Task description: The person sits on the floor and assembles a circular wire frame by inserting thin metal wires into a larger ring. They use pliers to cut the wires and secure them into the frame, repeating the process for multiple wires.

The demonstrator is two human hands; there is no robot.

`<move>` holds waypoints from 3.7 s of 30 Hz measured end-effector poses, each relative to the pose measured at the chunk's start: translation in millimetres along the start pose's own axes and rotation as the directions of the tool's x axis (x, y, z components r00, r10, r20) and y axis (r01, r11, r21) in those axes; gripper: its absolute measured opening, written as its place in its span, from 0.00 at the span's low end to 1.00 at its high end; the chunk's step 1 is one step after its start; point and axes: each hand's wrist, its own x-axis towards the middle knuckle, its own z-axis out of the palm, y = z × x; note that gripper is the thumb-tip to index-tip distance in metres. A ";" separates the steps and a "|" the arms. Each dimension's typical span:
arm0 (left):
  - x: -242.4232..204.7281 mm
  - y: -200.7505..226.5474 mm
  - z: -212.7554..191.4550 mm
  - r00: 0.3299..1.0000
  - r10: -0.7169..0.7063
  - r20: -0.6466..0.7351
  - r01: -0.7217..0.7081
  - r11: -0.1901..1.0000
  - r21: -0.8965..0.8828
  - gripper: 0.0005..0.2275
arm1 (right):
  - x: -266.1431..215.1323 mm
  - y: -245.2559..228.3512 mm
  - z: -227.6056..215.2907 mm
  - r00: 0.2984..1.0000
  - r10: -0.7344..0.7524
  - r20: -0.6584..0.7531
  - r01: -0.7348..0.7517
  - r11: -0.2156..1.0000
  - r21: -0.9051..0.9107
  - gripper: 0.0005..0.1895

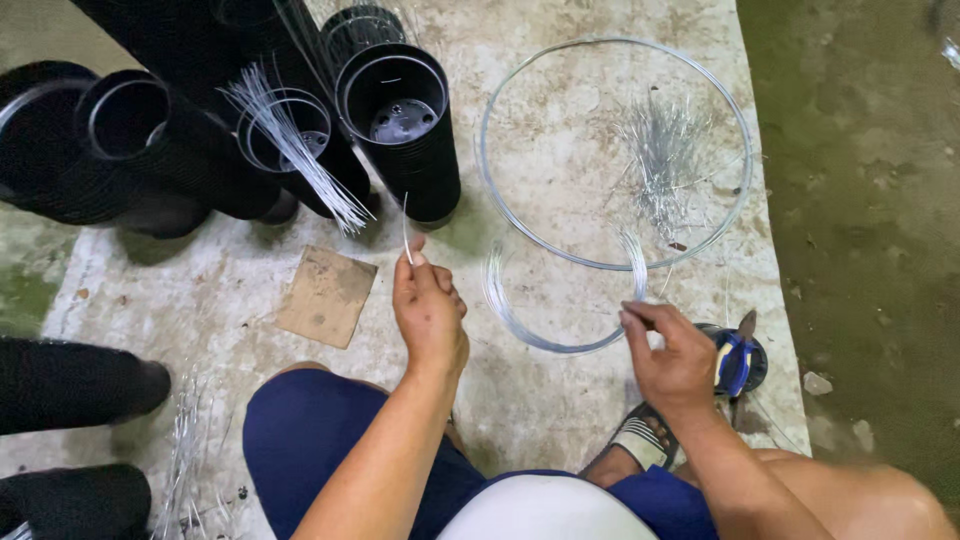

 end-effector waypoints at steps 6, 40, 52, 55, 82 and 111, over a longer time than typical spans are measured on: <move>-16.7 -22.8 2.9 0.998 -0.045 0.034 0.040 0.991 0.130 0.17 | 11.8 28.7 6.6 0.915 0.400 -0.053 -0.308 0.778 0.547 0.29; -15.2 -27.2 43.4 0.930 -0.013 0.368 -0.111 0.943 0.314 0.14 | -22.7 21.8 62.2 0.291 0.166 0.942 -0.784 0.605 0.136 0.20; -34.3 -24.5 35.5 0.890 -0.008 0.455 -0.221 0.866 0.448 0.10 | 12.9 -1.4 43.2 0.953 0.219 0.211 -0.288 0.873 0.394 0.21; -43.1 -21.6 37.6 0.877 -0.030 0.480 -0.257 0.814 0.521 0.09 | 19.6 -9.1 34.2 0.975 0.186 0.119 -0.218 0.890 0.401 0.23; -15.0 -41.8 25.9 0.941 -0.135 0.309 0.093 0.984 0.150 0.12 | -23.9 -19.8 67.7 0.798 0.237 0.555 -0.452 0.844 0.290 0.15; 6.3 41.6 -19.8 0.782 0.013 0.623 0.162 0.962 -0.222 0.07 | 41.4 -4.1 -43.1 0.959 -0.079 0.271 0.014 0.972 0.233 0.09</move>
